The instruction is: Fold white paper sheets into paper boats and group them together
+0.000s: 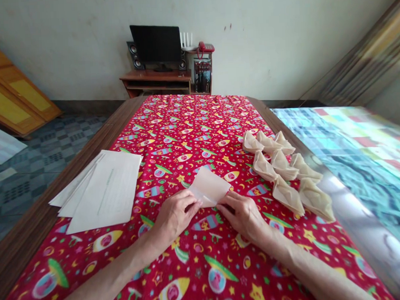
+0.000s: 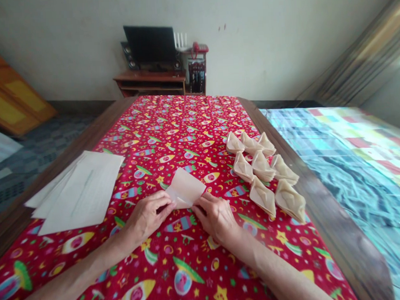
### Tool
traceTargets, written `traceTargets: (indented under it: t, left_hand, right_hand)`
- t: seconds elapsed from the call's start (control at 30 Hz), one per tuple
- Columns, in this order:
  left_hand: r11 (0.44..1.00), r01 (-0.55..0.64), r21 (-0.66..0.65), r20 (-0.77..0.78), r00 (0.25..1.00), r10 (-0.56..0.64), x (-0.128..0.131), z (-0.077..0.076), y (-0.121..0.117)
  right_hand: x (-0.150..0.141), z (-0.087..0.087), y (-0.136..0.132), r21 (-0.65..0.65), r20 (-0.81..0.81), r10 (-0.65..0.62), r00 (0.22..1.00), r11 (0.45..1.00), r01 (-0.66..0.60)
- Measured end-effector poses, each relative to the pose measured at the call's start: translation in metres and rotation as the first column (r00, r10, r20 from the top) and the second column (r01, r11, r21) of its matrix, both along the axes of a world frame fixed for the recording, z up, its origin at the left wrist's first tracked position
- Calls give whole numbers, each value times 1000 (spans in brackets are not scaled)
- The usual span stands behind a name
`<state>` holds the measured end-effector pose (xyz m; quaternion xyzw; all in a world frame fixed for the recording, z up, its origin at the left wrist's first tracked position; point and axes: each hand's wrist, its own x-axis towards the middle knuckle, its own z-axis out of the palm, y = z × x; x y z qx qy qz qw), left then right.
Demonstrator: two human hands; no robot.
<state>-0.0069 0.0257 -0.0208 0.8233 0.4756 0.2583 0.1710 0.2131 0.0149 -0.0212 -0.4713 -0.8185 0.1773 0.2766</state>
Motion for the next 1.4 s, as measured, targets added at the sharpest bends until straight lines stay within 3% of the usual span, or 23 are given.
traceTargets:
  t: [0.17, 0.27, 0.4, 0.53, 0.9, 1.1, 1.27, 1.4]
  left_hand:
    - [994, -106, 1, -98, 990, 106, 7, 9, 6]
    - [993, -120, -4, -123, 985, 119, 8, 13, 8]
    - [993, -121, 1, -153, 981, 120, 9, 13, 8]
    - [991, -132, 13, -184, 974, 132, 9, 12, 9]
    - [992, -125, 11, -178, 976, 125, 10, 13, 8]
    - [989, -133, 70, -140, 980, 142, 8, 3, 9]
    - [989, -67, 131, -165, 982, 89, 7, -1, 7]
    - [983, 91, 161, -214, 975, -55, 7, 4, 1]
  right_hand:
    - [-3, 1, -2, 8, 52, -42, 998, 999, 41]
    - [-3, 0, -5, 87, 110, -41, 993, 996, 31]
    - [-3, 2, -9, 250, 282, 48, 958, 961, -122]
    - [-5, 6, -11, 333, 400, 85, 913, 914, -231]
    - [-4, 2, -11, 354, 427, 54, 903, 909, -222]
    - [-4, 0, -11, 358, 412, 30, 911, 914, -192]
    - [-6, 2, -11, 344, 382, 18, 924, 925, -160]
    - [-7, 4, -11, 331, 384, 13, 923, 931, -151]
